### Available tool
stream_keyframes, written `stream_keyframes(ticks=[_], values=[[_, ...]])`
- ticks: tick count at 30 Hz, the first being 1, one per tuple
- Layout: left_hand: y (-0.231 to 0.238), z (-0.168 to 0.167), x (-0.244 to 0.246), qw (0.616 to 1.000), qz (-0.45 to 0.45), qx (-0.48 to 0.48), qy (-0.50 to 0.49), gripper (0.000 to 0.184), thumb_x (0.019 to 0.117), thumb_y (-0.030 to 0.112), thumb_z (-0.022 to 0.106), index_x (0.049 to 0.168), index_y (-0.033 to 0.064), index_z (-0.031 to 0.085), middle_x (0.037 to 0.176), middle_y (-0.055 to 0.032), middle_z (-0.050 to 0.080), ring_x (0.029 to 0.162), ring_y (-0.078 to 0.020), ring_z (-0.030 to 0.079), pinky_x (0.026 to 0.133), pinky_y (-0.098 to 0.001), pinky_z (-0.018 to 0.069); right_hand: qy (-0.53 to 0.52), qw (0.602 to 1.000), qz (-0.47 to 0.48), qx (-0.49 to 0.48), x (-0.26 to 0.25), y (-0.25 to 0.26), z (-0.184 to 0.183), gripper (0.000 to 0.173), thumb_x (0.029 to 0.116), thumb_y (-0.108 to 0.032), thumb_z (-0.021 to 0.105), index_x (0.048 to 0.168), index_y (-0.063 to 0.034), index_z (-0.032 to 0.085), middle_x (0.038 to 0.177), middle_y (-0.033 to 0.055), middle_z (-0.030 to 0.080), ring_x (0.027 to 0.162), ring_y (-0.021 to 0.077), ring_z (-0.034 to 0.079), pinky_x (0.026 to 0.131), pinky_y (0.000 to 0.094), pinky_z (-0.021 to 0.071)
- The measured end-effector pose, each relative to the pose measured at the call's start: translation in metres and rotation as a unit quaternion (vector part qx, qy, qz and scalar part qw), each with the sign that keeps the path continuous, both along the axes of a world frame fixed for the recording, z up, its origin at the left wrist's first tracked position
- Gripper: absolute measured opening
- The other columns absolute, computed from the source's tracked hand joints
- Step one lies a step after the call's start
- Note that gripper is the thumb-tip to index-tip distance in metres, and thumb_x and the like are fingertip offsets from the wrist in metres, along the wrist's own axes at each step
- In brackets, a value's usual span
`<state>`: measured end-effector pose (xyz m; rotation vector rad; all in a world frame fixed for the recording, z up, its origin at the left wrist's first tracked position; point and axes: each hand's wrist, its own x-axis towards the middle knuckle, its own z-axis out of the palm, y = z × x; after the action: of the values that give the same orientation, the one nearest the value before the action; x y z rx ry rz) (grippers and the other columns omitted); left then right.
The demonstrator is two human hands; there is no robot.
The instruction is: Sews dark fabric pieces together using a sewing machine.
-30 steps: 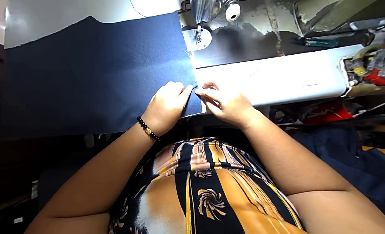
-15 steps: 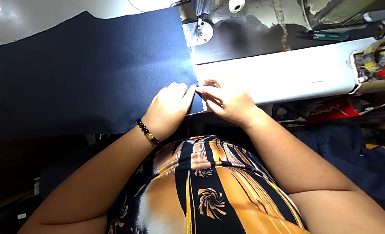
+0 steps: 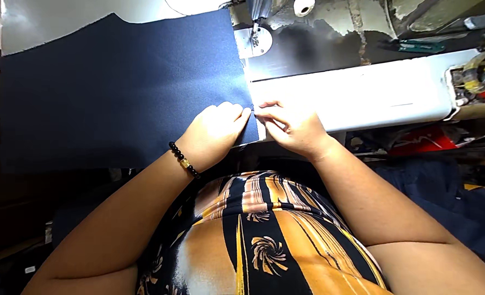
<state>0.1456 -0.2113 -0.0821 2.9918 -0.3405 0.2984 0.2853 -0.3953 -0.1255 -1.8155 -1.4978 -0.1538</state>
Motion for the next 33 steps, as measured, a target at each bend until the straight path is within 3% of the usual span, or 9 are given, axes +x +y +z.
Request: stream_keyframes(ticks=[3,6,8,14,17,20,25,28,33], values=[[0.004,0.005,0.003,1.0,-0.003,0.017,0.002,0.041,0.0928,-0.005,0.049,0.124,0.0054,0.073,0.094,-0.0131,0.068,0.088,-0.0315,0.064,0.074,-0.0463,0.0458,0.047,0.998,-0.015,0.034,0.001,0.0,0.002,0.023,0.097,-0.01,0.056,0.1,-0.0022,0.077,0.105,0.0152,0.076,0.097,0.021,0.072,0.084,0.0323,0.0567],[0.009,0.003,0.004,0.999,0.044,-0.016,0.023,0.038,0.0992,0.01,0.046,0.121,0.0202,0.075,0.138,-0.0061,0.066,0.139,-0.035,0.051,0.112,-0.0696,0.0258,0.02,0.999,-0.001,-0.029,-0.003,0.002,0.006,0.032,0.0992,-0.018,0.053,0.122,-0.0067,0.073,0.131,0.0142,0.068,0.121,0.0253,0.066,0.1,0.0423,0.0524],[0.016,-0.006,0.003,0.993,0.059,-0.086,0.055,0.039,0.101,0.019,0.042,0.124,0.0242,0.073,0.154,0.0014,0.054,0.152,-0.0317,0.035,0.115,-0.0777,0.01,-0.035,0.997,0.007,-0.075,-0.007,0.001,0.005,0.037,0.1031,-0.023,0.049,0.131,-0.0093,0.07,0.14,0.0094,0.065,0.132,0.0249,0.06,0.109,0.0479,0.0445],[0.033,-0.015,0.015,0.985,0.057,-0.147,0.066,0.046,0.0991,0.02,0.039,0.131,0.0278,0.071,0.155,0.0047,0.052,0.153,-0.0281,0.034,0.114,-0.08,0.0084,-0.023,0.981,0.07,-0.179,0.011,0.002,0.023,0.042,0.1045,-0.026,0.047,0.136,-0.0048,0.065,0.145,0.0122,0.06,0.135,0.0287,0.057,0.111,0.0508,0.0426],[0.056,-0.014,0.054,0.985,0.062,-0.147,0.059,0.045,0.1017,0.02,0.038,0.132,0.0268,0.07,0.156,0.0052,0.051,0.154,-0.0267,0.033,0.116,-0.0778,0.0076,-0.067,0.975,0.091,-0.191,0.056,0.023,0.031,0.043,0.1037,-0.028,0.043,0.132,-0.0082,0.069,0.141,0.0148,0.062,0.132,0.0361,0.056,0.101,0.057,0.0443],[0.081,-0.01,0.103,0.985,0.072,-0.139,0.071,0.044,0.1036,0.021,0.037,0.136,0.0271,0.067,0.159,0.0052,0.048,0.156,-0.0265,0.029,0.117,-0.0766,0.005,-0.046,0.98,0.047,-0.187,0.105,0.044,0.03,0.04,0.1031,-0.026,0.045,0.133,-0.0159,0.07,0.141,0.0135,0.06,0.135,0.0375,0.051,0.109,0.0598,0.0392],[0.104,-0.012,0.136,0.985,0.046,-0.158,0.053,0.042,0.1018,0.02,0.039,0.13,0.025,0.07,0.153,0.0029,0.055,0.154,-0.0249,0.032,0.117,-0.0759,0.0069,0.045,0.998,-0.002,-0.047,0.124,0.047,0.016,0.027,0.0966,-0.016,0.056,0.112,-0.0082,0.077,0.122,0.0155,0.068,0.124,0.0299,0.058,0.109,0.0416,0.0419],[0.106,-0.012,0.133,0.987,0.028,-0.154,0.048,0.039,0.1027,0.039,0.047,0.132,0.0269,0.071,0.153,0.0034,0.055,0.153,-0.0255,0.034,0.117,-0.0758,0.0077,0.023,0.999,0.027,-0.036,0.123,0.047,0.013,0.029,0.0968,-0.015,0.055,0.115,-0.0108,0.077,0.119,0.0126,0.072,0.122,0.0297,0.061,0.109,0.0473,0.0415],[0.105,-0.01,0.13,0.991,0.018,-0.12,0.058,0.064,0.0914,0.066,0.057,0.14,0.0243,0.067,0.158,-0.0026,0.05,0.154,-0.0297,0.033,0.119,-0.0747,0.0057,0.045,0.991,0.019,-0.127,0.122,0.05,0.02,0.037,0.0975,-0.017,0.049,0.119,-0.0256,0.078,0.121,0.0085,0.065,0.124,0.0318,0.053,0.103,0.059,0.038]])
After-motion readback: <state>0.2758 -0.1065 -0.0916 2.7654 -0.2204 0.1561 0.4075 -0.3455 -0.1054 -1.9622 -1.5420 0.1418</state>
